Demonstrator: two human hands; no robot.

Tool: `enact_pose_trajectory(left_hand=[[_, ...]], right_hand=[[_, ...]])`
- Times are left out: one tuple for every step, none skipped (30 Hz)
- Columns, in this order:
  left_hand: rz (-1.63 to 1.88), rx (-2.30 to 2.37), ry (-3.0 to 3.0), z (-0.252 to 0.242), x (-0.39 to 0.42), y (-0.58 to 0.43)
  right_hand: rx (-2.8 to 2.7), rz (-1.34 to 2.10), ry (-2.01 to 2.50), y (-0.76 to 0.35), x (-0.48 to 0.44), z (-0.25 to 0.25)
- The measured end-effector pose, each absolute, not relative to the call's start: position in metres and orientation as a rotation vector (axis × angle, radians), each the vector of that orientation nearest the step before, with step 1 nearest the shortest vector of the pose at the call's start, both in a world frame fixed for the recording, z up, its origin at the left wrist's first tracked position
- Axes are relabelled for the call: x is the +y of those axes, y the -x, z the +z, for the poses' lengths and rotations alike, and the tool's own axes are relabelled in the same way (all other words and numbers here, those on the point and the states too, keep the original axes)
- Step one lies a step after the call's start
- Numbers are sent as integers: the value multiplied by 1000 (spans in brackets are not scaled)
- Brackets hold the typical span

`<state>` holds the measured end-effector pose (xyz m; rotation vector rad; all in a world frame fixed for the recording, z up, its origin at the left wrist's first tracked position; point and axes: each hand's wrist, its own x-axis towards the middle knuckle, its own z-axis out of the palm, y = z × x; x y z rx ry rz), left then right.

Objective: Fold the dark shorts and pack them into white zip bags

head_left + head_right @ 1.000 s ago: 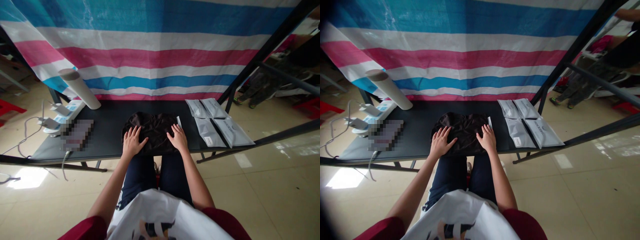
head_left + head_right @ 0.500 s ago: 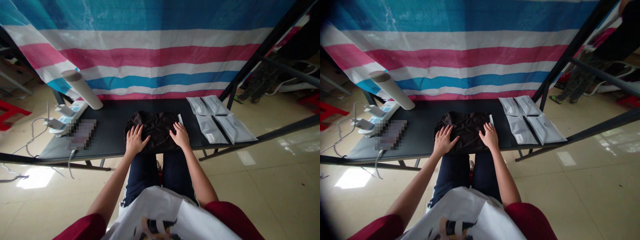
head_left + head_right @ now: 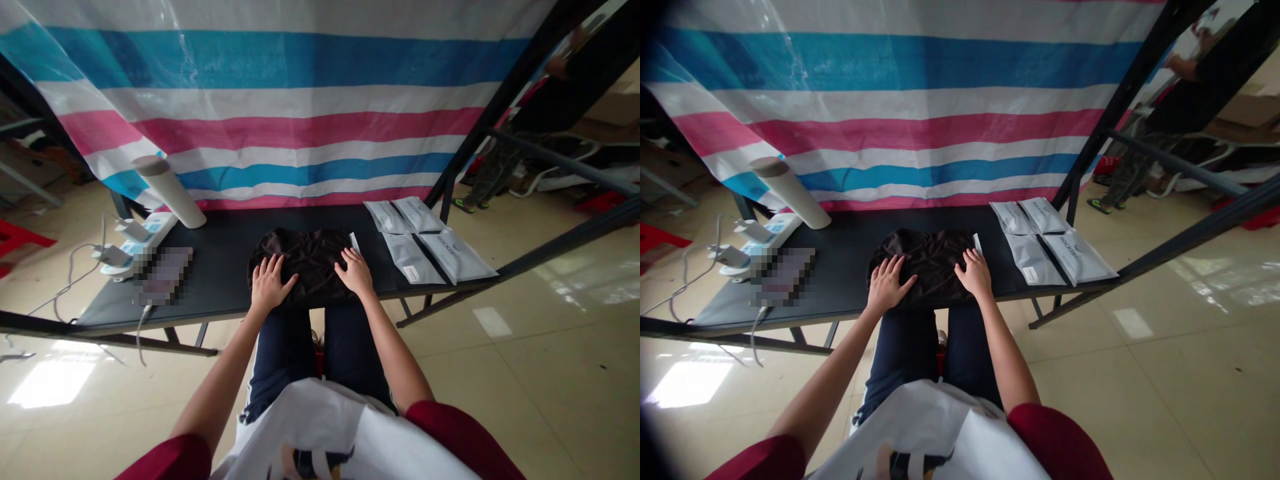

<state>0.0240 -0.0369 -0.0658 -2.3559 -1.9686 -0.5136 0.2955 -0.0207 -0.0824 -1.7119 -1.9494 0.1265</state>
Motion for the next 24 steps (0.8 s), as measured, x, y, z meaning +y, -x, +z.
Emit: enact_pose_trajectory(left_hand=[[-513,-1968,2355,-66,-37,-24],[-511,-1968,2354,-66,-37,-24],[-507,-1968,2354,-66,-37,-24],[-500,-1968,2354,-66,-37,-24],[-492,-1969,2354,-66,-37,-24],[-484,-1971,2352,-66,-37,-24],[-477,-1972,2350,-66,-37,-24],[-471,-1971,2349,-66,-37,-24],[-466,-1971,2349,-66,-37,-23],[-460,-1972,2349,-66,-36,-23],[-456,-1973,2350,-67,-36,-23],[-453,-1973,2351,-67,-36,-23],[-453,-1973,2351,-67,-36,-23],[-455,-1972,2351,-68,-36,-23],[-458,-1970,2349,-69,-36,-23],[-461,-1970,2348,-69,-36,-23],[-463,-1970,2346,-70,-36,-23],[-463,-1973,2346,-70,-36,-23],[-463,-1976,2346,-70,-36,-23],[-463,-1978,2348,-70,-36,-23],[-463,-1980,2350,-70,-36,-23],[-466,-1981,2352,-70,-36,-23],[-474,-1980,2354,-69,-36,-23],[-486,-1977,2356,-69,-36,-23]], right_hand=[[-1952,119,1713,-295,-21,-82],[-1956,113,1713,-295,-20,-82],[-1960,107,1713,-295,-20,-82],[-1964,102,1713,-295,-20,-82],[-1966,98,1713,-295,-20,-83],[-1966,94,1712,-296,-20,-83],[-1964,92,1710,-296,-20,-83],[-1962,89,1707,-296,-20,-83],[-1961,86,1703,-296,-20,-84],[-1961,82,1700,-296,-20,-84],[-1962,78,1697,-296,-20,-84],[-1963,72,1695,-296,-20,-84],[-1965,67,1693,-296,-20,-84],[-1967,62,1691,-296,-20,-85],[-1969,57,1689,-296,-20,-85],[-1969,54,1688,-296,-20,-85],[-1968,53,1688,-296,-20,-85],[-1966,56,1690,-296,-20,-85],[-1963,63,1693,-296,-20,-85],[-1961,73,1698,-296,-20,-85],[-1959,83,1703,-296,-20,-85],[-1958,92,1709,-296,-20,-85],[-1960,98,1713,-296,-20,-85],[-1961,102,1716,-296,-20,-85]])
